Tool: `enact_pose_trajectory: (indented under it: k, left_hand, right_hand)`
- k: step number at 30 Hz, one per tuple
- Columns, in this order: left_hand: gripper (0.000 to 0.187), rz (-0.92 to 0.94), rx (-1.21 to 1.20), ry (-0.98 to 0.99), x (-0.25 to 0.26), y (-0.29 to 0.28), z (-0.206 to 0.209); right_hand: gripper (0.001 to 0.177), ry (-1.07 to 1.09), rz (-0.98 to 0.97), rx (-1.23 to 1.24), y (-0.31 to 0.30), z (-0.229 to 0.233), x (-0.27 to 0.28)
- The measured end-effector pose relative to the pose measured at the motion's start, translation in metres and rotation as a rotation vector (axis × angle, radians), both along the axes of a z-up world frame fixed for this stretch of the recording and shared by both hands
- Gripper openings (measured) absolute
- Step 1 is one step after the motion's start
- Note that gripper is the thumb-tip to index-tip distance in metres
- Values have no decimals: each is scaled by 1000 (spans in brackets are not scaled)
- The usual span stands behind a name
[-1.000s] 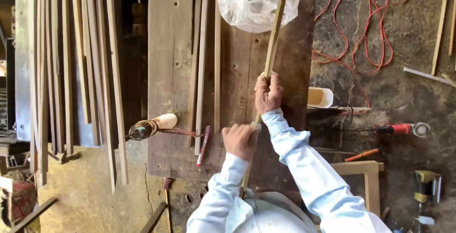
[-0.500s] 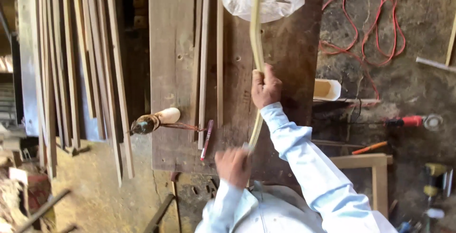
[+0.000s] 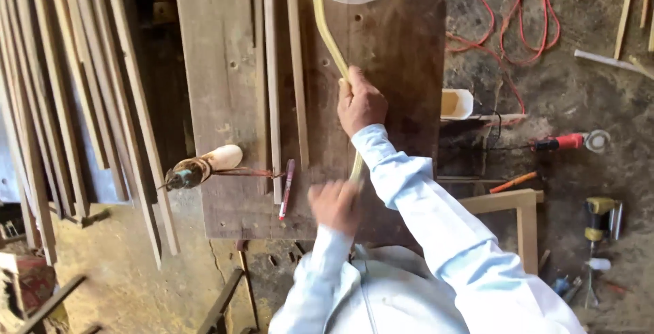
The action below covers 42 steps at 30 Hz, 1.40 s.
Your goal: Sanding a thin, curved strip of wood by hand using a small piece of sandpaper on a workbench.
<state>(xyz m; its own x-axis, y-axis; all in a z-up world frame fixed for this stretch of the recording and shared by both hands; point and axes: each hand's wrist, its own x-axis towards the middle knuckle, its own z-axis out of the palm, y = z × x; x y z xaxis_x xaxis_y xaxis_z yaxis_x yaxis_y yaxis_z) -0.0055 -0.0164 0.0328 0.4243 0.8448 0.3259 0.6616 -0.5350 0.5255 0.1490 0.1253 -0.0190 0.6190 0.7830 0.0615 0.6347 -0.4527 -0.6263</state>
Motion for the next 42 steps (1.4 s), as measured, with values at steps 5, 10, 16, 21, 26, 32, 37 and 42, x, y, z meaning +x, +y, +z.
enact_pose_trajectory:
  k: [5, 10, 16, 21, 26, 32, 37, 42]
  left_hand:
    - [11, 5, 41, -31, -16, -18, -1]
    - [25, 14, 45, 0, -26, -26, 8]
    - [18, 33, 176, -164, -33, -32, 6]
    - [31, 69, 93, -5, -37, -45, 44]
    - [29, 76, -20, 24, -55, -75, 34]
    - [32, 137, 63, -4, -27, -30, 29]
    - [16, 11, 107, 44, -59, -74, 22]
    - [24, 121, 65, -9, -14, -19, 29]
  right_hand:
    - [28, -20, 26, 15, -2, -22, 4]
    - [22, -8, 26, 8, -3, -3, 1]
    - [19, -14, 22, -45, 4, 10, -3]
    - [28, -117, 82, 62, 0, -1, 1]
    - [23, -101, 124, 67, -1, 13, 0]
    - [23, -77, 129, 57, 0, 10, 2]
    - [23, -88, 101, 67, 11, 16, -3]
    - [19, -60, 95, -15, 1, 18, 3]
